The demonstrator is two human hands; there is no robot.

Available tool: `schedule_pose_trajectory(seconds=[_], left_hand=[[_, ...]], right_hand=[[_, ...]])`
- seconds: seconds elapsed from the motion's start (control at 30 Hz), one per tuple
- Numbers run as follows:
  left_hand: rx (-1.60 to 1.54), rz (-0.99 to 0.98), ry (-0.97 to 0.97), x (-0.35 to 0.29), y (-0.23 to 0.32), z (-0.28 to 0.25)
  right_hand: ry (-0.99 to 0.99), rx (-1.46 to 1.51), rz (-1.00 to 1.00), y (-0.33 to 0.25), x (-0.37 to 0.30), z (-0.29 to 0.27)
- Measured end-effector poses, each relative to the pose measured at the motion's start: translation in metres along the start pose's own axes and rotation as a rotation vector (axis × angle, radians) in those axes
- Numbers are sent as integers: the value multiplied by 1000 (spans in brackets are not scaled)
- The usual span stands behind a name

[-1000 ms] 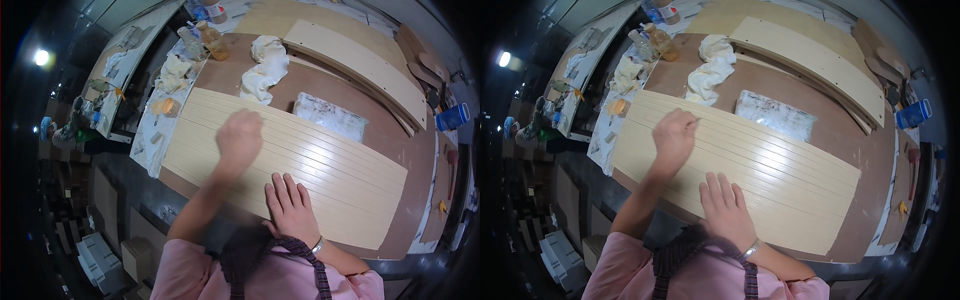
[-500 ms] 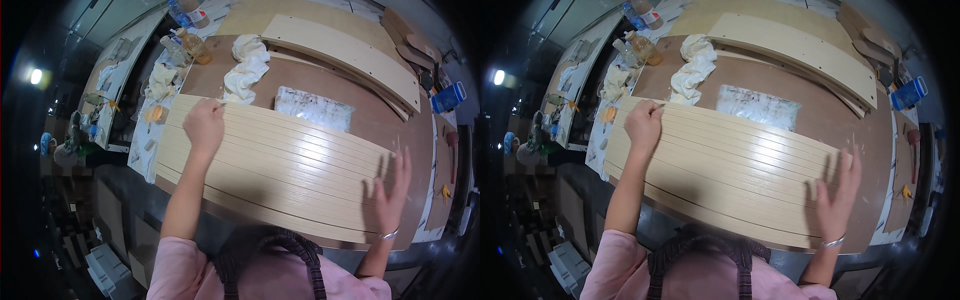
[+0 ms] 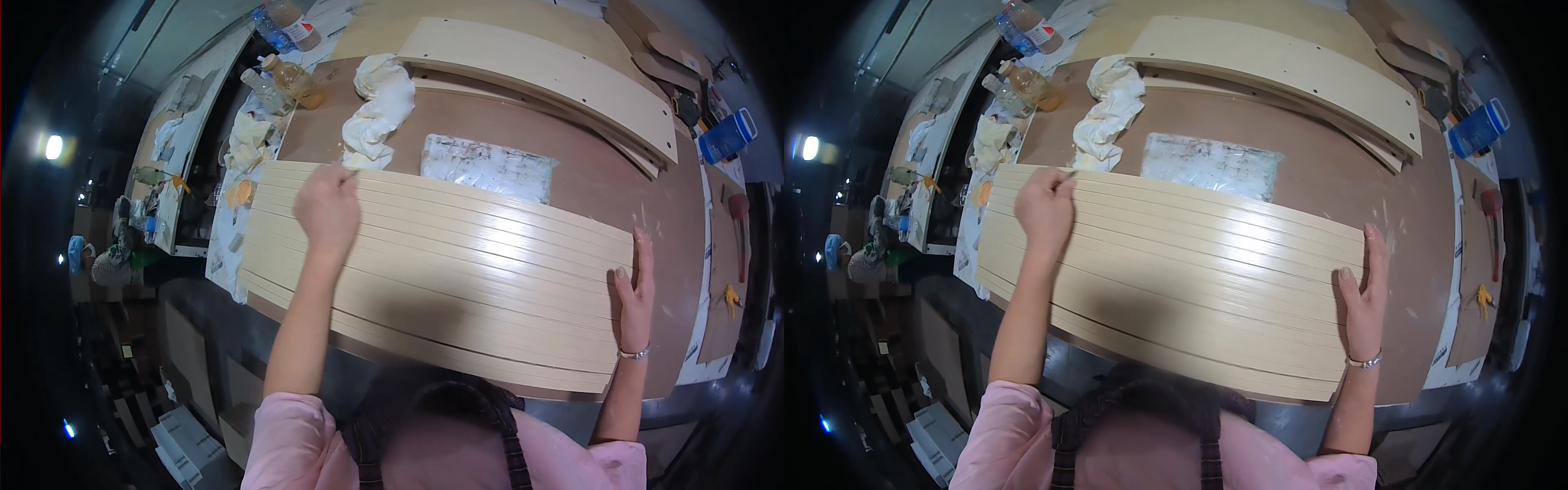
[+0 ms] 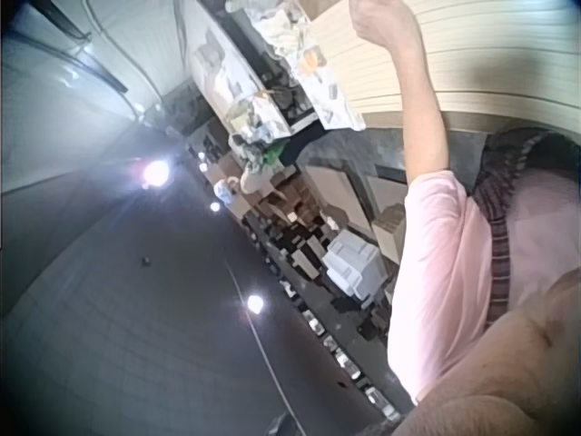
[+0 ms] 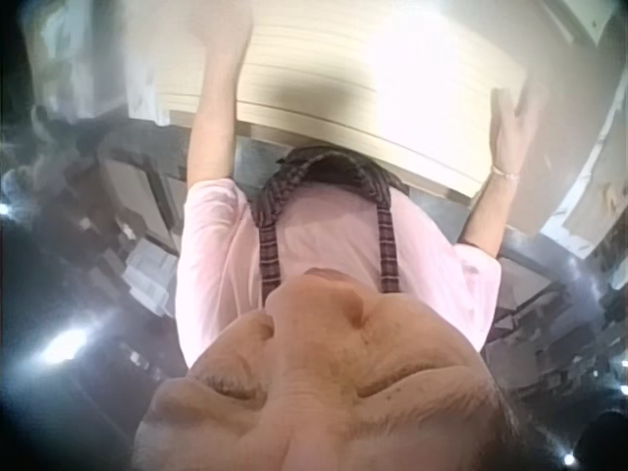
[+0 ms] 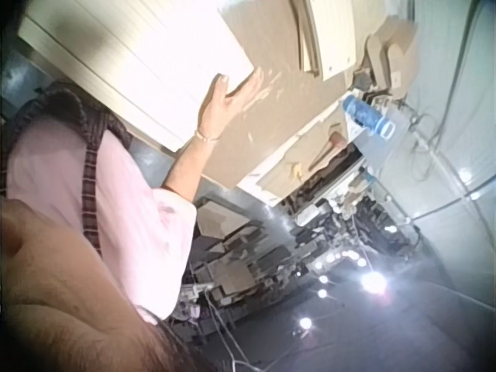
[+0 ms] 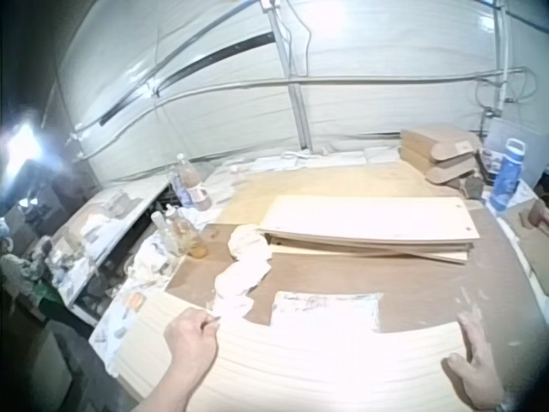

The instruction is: The person sands the grooves of a corrugated wooden panel using a small block and wipes it with a cloth.

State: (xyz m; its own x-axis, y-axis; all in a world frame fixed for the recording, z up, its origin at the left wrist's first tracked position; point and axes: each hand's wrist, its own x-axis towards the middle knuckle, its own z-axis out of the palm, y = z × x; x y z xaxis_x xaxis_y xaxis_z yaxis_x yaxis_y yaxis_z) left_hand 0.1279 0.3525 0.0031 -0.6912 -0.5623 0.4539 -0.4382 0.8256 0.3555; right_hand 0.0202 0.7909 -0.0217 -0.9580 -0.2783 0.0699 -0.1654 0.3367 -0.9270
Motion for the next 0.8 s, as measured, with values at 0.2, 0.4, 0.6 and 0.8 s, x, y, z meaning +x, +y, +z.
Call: schedule_pose_trajectory(seconds=[0.2, 0.4, 0.6, 0.8], left_hand=[[-271, 286, -215, -38, 111, 17], [107, -186, -16, 2, -18, -15], [144, -120, -3, -3, 0, -5], [142, -39, 8, -13, 12, 0]], right_hand=[[47, -66, 2, 2, 4, -1], [49, -153, -62, -6, 2, 4], [47, -218, -82, -6, 5, 2], [34, -216, -101, -5, 3, 4]])
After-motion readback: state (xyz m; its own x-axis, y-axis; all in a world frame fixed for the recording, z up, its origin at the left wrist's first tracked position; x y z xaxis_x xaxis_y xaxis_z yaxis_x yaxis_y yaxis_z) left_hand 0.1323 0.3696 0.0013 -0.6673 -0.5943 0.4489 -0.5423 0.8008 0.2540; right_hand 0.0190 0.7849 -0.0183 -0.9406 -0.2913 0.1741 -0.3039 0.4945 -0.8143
